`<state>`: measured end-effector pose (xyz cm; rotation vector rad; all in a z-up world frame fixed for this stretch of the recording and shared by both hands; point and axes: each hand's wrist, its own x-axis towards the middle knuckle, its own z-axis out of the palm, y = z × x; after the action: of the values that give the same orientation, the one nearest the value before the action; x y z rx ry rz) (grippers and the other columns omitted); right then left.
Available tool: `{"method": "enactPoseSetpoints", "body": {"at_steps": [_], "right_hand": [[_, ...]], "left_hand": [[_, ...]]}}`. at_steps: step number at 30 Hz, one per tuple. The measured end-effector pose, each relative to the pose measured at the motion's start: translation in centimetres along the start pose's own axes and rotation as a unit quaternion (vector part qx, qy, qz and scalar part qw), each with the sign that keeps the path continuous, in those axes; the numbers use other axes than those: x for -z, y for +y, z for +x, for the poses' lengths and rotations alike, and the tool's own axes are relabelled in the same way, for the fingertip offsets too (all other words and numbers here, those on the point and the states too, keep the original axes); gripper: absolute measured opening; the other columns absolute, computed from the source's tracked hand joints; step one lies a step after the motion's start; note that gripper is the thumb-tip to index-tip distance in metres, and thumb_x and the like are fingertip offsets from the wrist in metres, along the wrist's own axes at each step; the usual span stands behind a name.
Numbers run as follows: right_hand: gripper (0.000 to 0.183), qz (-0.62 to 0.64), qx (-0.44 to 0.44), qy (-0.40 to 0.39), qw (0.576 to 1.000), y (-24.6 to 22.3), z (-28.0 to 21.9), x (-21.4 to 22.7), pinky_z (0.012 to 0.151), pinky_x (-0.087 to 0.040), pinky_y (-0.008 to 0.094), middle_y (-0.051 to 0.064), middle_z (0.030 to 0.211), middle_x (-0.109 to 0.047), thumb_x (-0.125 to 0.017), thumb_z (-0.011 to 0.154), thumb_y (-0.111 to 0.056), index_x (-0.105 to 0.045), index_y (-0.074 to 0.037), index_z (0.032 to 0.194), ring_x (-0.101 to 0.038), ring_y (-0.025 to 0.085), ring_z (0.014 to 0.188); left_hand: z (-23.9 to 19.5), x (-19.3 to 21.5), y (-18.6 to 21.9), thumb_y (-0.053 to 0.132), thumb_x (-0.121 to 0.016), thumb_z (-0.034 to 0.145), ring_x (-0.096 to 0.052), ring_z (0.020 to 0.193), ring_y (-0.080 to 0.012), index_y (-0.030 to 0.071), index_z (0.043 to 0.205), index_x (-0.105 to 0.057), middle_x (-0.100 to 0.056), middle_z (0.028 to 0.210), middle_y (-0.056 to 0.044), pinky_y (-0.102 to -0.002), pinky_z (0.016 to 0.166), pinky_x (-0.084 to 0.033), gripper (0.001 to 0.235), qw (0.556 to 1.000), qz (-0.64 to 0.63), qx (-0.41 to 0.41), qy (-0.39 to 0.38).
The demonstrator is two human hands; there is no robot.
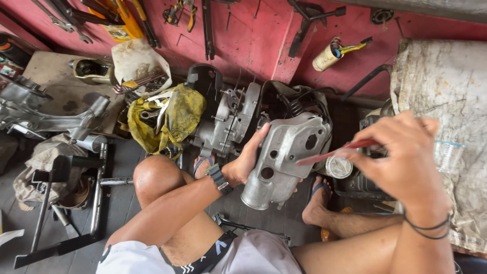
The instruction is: Cleaning a motorcycle engine component using a small brush to remove debris from its surfaces
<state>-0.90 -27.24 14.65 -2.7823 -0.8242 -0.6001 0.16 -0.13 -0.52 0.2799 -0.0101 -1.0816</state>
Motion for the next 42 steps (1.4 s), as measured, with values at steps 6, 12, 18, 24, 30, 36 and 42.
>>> {"method": "enactPoseSetpoints", "body": {"at_steps": [6, 12, 18, 24, 30, 36, 42], "right_hand": [[0.038, -0.002, -0.04, -0.035, 0.999, -1.3, 0.0, 0.0, 0.092, -0.025, 0.041, -0.01, 0.076, -0.062, -0.069, 0.085, -0.063, -0.069, -0.025, 0.077, -0.053, 0.021, 0.086], [0.039, -0.012, -0.057, -0.004, 0.998, 1.3, -0.8, 0.4, 0.099, -0.024, 0.043, -0.007, 0.082, -0.066, -0.073, 0.09, -0.058, -0.069, -0.019, 0.083, -0.056, 0.023, 0.091], [0.044, -0.016, -0.016, -0.023, 0.999, -0.5, 0.3, 0.3, 0.094, -0.024, 0.041, -0.008, 0.078, -0.065, -0.066, 0.085, -0.066, -0.069, -0.024, 0.075, -0.054, 0.02, 0.084], [0.043, 0.01, -0.027, -0.007, 1.0, -0.2, 0.5, 0.2, 0.094, -0.024, 0.043, -0.007, 0.08, -0.067, -0.068, 0.086, -0.064, -0.068, -0.022, 0.075, -0.056, 0.022, 0.086], [0.038, 0.008, -0.058, -0.005, 0.998, 1.7, -0.3, 0.4, 0.098, -0.023, 0.041, -0.008, 0.084, -0.067, -0.074, 0.089, -0.057, -0.068, -0.02, 0.083, -0.056, 0.021, 0.092], [0.037, 0.018, -0.024, -0.02, 0.999, -1.2, 0.5, 0.4, 0.09, -0.026, 0.04, -0.009, 0.076, -0.064, -0.071, 0.086, -0.059, -0.069, -0.024, 0.075, -0.054, 0.021, 0.083], [0.038, -0.006, -0.047, -0.008, 0.999, 1.0, -0.4, 0.0, 0.099, -0.024, 0.044, -0.007, 0.084, -0.068, -0.074, 0.087, -0.06, -0.07, -0.022, 0.083, -0.058, 0.023, 0.093]], "left_hand": [[0.4, 0.1, 0.3, 0.083, -0.038, 0.096, -0.069, 0.103, -0.046, -0.002, 0.149, -0.052, -0.066, 0.123, -0.035, -0.058, 0.094, -0.054, 0.102, 1.0, -0.001, -0.022, -0.019], [0.3, -0.9, 0.4, 0.078, -0.046, 0.096, -0.064, 0.113, -0.0508, -0.003, 0.146, -0.05, -0.061, 0.129, -0.035, -0.07, 0.096, -0.05, 0.095, 0.998, 0.009, -0.05, -0.049], [0.1, -0.4, 0.0, 0.084, -0.041, 0.092, -0.069, 0.1, -0.0468, 0.0, 0.148, -0.054, -0.066, 0.122, -0.035, -0.061, 0.088, -0.055, 0.101, 1.0, 0.004, -0.022, 0.019], [0.2, 0.6, 0.0, 0.087, -0.042, 0.089, -0.068, 0.103, -0.0486, 0.0, 0.147, -0.054, -0.065, 0.124, -0.037, -0.062, 0.092, -0.053, 0.105, 1.0, -0.022, 0.001, 0.005], [0.2, -0.7, -0.5, 0.082, -0.04, 0.094, -0.068, 0.103, -0.0472, 0.003, 0.152, -0.049, -0.063, 0.128, -0.035, -0.062, 0.089, -0.055, 0.098, 0.999, 0.01, -0.034, -0.014], [0.4, -1.2, 0.0, 0.076, -0.047, 0.097, -0.065, 0.11, -0.0501, 0.0, 0.145, -0.051, -0.062, 0.126, -0.034, -0.069, 0.094, -0.051, 0.09, 0.998, 0.012, -0.059, -0.035], [0.5, -1.0, 0.0, 0.081, -0.039, 0.097, -0.067, 0.106, -0.0489, -0.005, 0.142, -0.054, -0.064, 0.122, -0.037, -0.065, 0.093, -0.052, 0.098, 0.997, 0.016, -0.047, -0.056]]}}
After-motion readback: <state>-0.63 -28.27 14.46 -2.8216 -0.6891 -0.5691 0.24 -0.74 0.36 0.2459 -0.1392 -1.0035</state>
